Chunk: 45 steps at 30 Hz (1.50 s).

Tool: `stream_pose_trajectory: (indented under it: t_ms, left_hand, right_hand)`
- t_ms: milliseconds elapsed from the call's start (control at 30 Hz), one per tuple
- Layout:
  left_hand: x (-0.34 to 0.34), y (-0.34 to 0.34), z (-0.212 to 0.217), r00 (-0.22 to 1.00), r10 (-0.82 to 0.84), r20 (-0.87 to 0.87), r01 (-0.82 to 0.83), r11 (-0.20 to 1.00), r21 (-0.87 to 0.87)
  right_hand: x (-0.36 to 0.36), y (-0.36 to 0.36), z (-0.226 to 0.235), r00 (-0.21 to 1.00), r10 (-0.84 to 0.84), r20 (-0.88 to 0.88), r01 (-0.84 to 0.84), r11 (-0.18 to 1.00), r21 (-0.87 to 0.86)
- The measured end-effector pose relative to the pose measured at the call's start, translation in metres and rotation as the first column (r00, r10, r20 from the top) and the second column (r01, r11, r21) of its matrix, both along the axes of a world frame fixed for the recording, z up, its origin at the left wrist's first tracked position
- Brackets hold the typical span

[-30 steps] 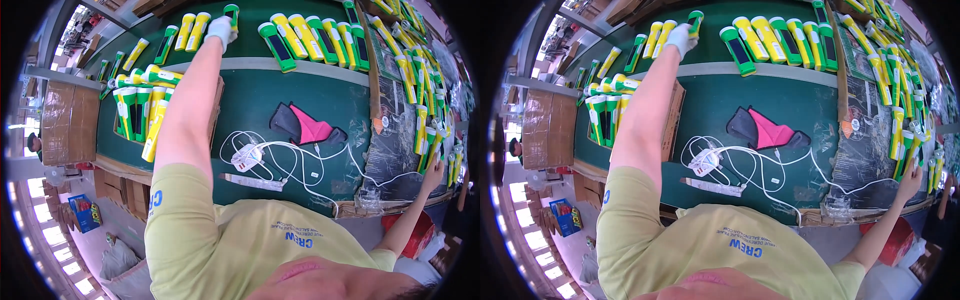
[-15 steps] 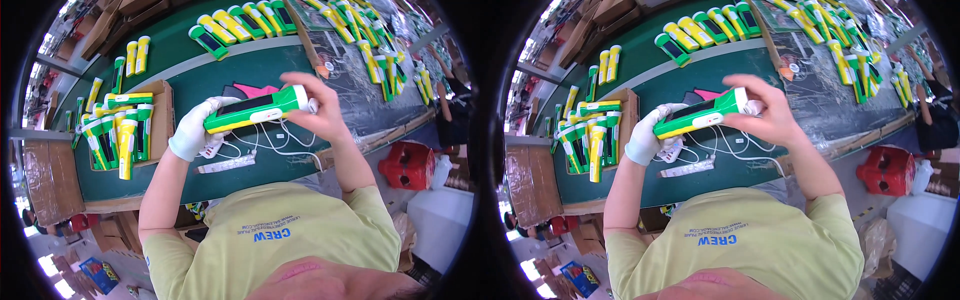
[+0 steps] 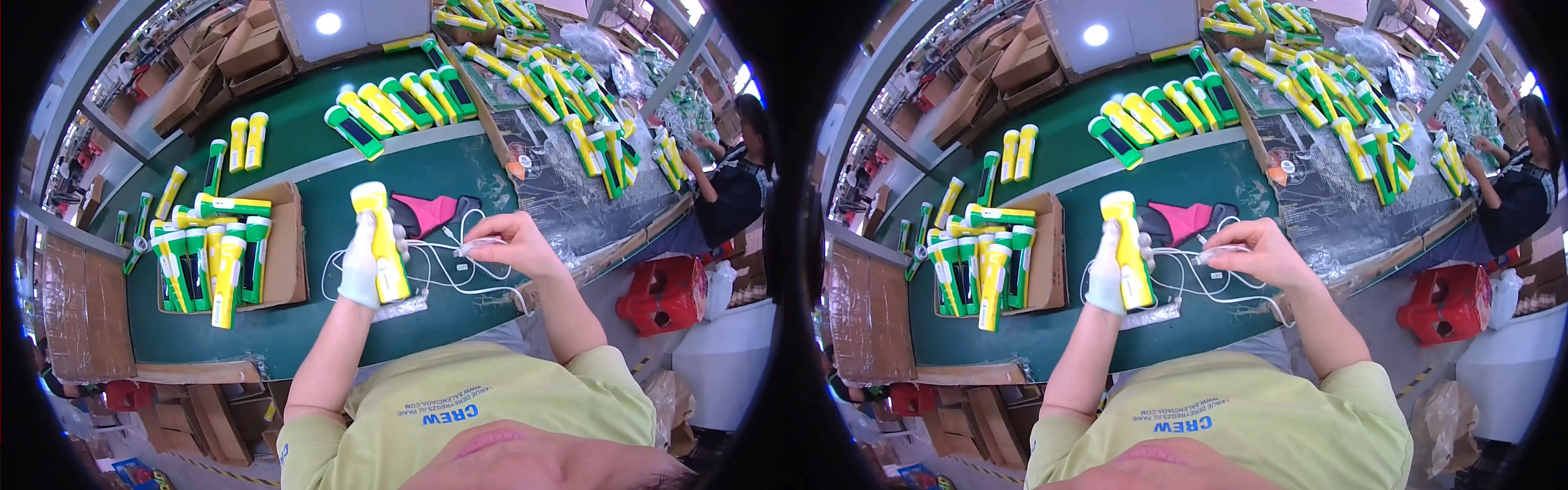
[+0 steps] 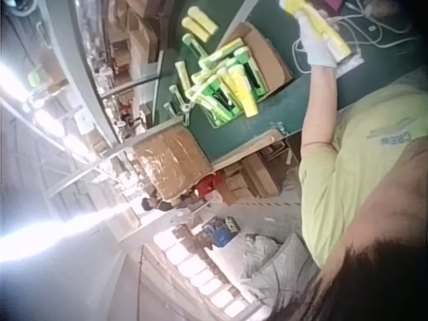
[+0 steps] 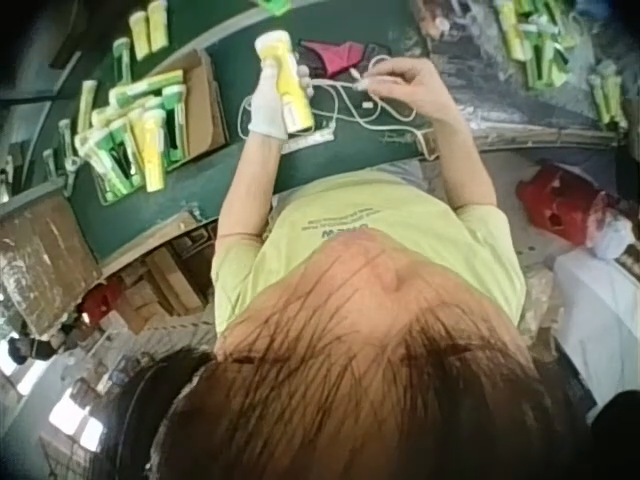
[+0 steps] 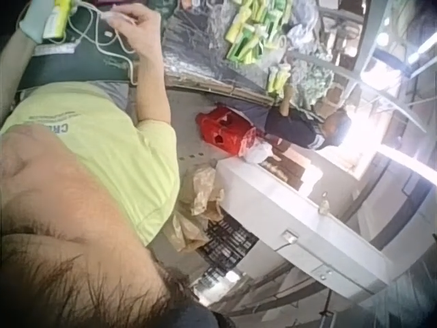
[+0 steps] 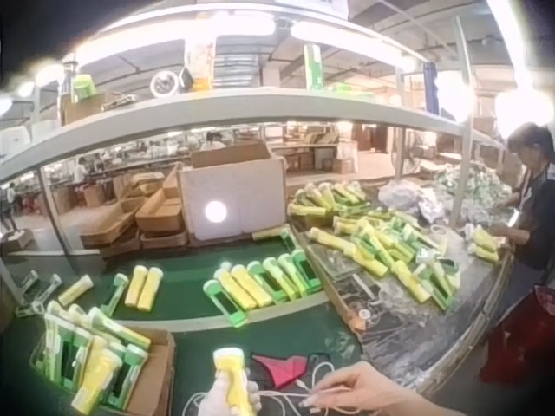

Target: Testing flashlights on an assembly line by plugging them into a power source and checking for illumination.

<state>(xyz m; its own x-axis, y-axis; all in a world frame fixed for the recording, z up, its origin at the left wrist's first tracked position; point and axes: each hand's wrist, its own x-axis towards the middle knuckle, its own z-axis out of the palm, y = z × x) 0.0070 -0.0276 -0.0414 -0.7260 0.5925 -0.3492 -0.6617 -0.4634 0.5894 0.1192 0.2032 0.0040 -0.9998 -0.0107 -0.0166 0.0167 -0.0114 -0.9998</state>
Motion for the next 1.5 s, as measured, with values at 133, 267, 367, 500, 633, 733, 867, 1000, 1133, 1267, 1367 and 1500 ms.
stream_pose_trajectory:
  t_ms: [133,267,367,500,633,733,867,1000,1133,1267,1367,1500]
  left_hand:
    - [0.017,-0.007,0.005,0.998,0.006,0.061,-0.005,1.000,-0.009]
    - [0.020,0.003,0.000,1.000,0.004,0.011,-0.003,0.995,-0.104]
    - [0.016,0.011,-0.008,0.976,-0.004,-0.217,-0.045,0.974,-0.220]
    - [0.008,0.020,-0.005,0.832,-0.061,-0.551,-0.181,0.909,-0.375]
    - [0.014,0.015,0.015,0.743,-0.034,-0.668,-0.115,0.977,-0.177]
    - [-0.002,0.018,0.036,0.808,0.001,-0.589,-0.023,0.999,-0.031]
    - [-0.004,0.023,0.042,0.857,-0.001,-0.515,-0.035,0.998,-0.060]
    - [-0.002,0.030,0.028,0.831,0.025,-0.555,-0.118,0.984,-0.133]
    - [0.010,0.016,0.012,0.895,-0.263,-0.361,0.206,0.960,-0.189]
    - [0.017,0.020,0.010,0.972,-0.134,-0.193,0.167,0.971,0.168]
    - [0.018,0.017,0.005,0.974,-0.225,-0.017,0.224,0.954,0.198]
    - [0.023,0.016,0.007,0.979,-0.206,0.012,0.202,0.969,0.142]
  right_hand:
    - [0.002,-0.016,0.003,0.990,-0.113,-0.080,0.112,0.994,-0.022]
    - [-0.003,-0.061,-0.014,0.965,0.004,-0.263,0.110,0.902,0.418]
    - [-0.019,-0.074,-0.013,0.728,0.222,-0.649,0.459,0.545,0.702]
    - [-0.028,-0.072,-0.019,0.746,0.329,-0.578,0.400,0.473,0.785]
    - [-0.018,-0.067,-0.029,0.869,0.264,-0.419,-0.061,0.897,0.438]
    - [0.011,-0.077,-0.050,0.834,0.434,-0.342,-0.031,0.655,0.755]
    - [0.016,-0.078,-0.051,0.805,0.422,-0.417,-0.035,0.736,0.676]
    - [0.019,-0.082,-0.051,0.830,0.374,-0.415,-0.135,0.855,0.500]
    - [-0.004,-0.068,-0.033,0.993,-0.056,0.106,0.080,0.967,-0.243]
    - [-0.019,-0.041,-0.023,0.990,-0.070,0.120,0.116,0.896,-0.429]
    - [-0.025,-0.045,-0.007,0.990,-0.136,-0.041,0.125,0.970,-0.210]
    - [-0.029,-0.052,-0.005,0.961,-0.201,-0.189,0.205,0.979,0.000]
